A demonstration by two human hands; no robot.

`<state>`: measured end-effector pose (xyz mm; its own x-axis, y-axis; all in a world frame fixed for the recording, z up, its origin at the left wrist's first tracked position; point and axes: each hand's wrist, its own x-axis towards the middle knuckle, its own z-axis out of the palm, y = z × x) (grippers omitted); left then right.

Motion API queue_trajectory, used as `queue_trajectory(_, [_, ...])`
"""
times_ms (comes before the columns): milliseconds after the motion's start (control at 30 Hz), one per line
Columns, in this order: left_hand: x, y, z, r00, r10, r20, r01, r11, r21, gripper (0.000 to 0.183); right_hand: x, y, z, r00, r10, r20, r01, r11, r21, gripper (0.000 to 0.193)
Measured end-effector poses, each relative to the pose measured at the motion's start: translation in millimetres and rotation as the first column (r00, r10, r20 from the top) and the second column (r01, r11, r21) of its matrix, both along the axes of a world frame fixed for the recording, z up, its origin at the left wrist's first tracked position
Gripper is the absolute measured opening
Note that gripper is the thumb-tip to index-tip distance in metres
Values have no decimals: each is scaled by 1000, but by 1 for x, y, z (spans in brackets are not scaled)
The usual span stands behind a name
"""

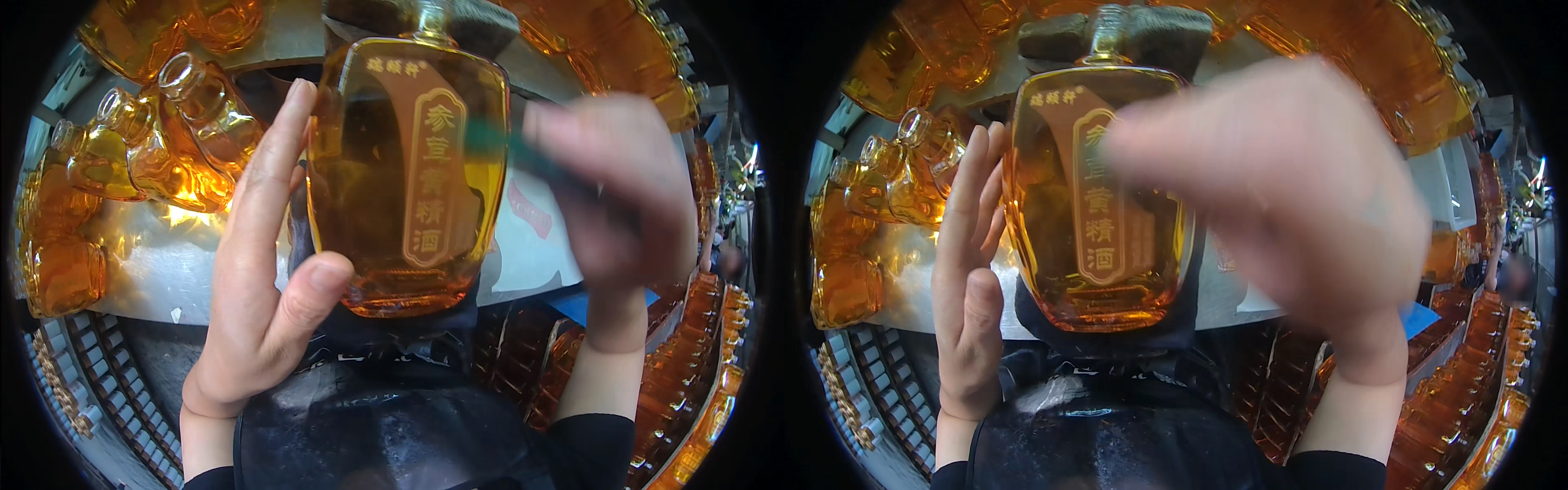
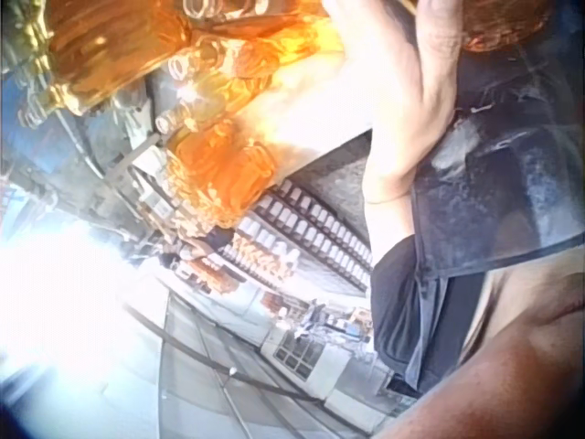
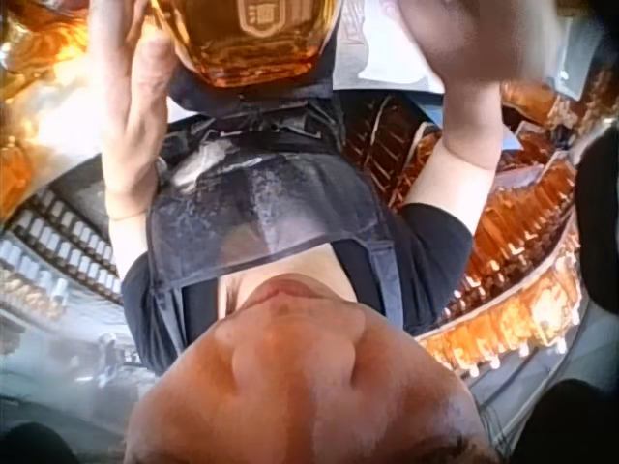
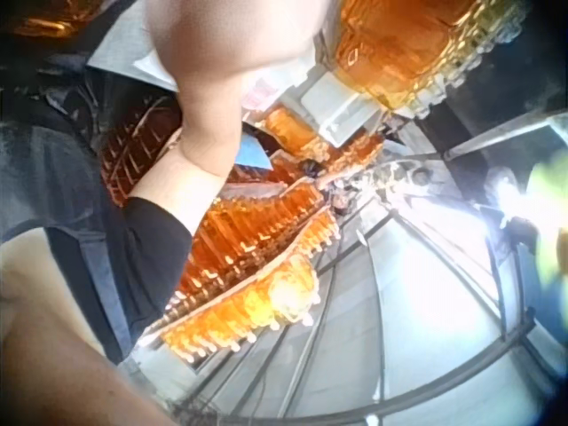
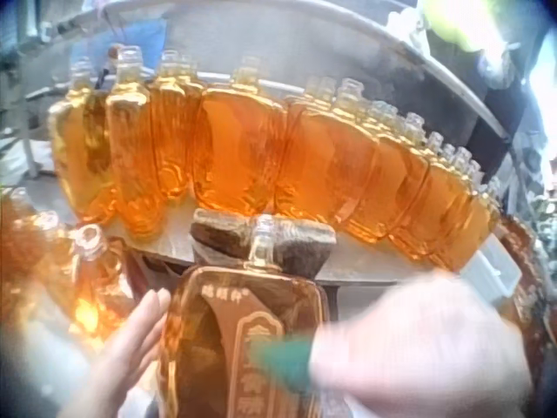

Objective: The person picks up amber-colored bottles from a table, applies a label to the front of each bottle, and smooths it down with a green card. They then place the labeled bottle aside and repeat the process with the next bottle.

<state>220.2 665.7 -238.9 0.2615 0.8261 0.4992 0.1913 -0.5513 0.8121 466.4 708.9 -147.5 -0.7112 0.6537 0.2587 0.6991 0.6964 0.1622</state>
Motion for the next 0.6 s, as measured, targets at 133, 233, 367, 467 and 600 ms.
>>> queue_trajectory(133, [9,-11,19,982,169,-90,-188,934,-303,93,22,-39,-8,933,253,-255,-288,951,-111,19])
queue_trajectory(233, [10,-19,18,963,257,-80,-269,895,-357,93,10,-34,2,943,272,-193,-307,934,-182,25])
queue_trajectory(367, [13,-19,24,956,288,-59,-290,890,-351,91,-20,45,-5,841,185,-509,-159,983,95,27])
queue_trajectory(467, [5,-24,22,957,287,-45,-285,896,-340,86,-14,21,-6,950,182,-254,-166,983,85,26])
queue_trajectory(600, [-2,-27,22,965,263,19,-240,907,-345,76,-28,31,0,937,238,-254,-259,965,-50,26])
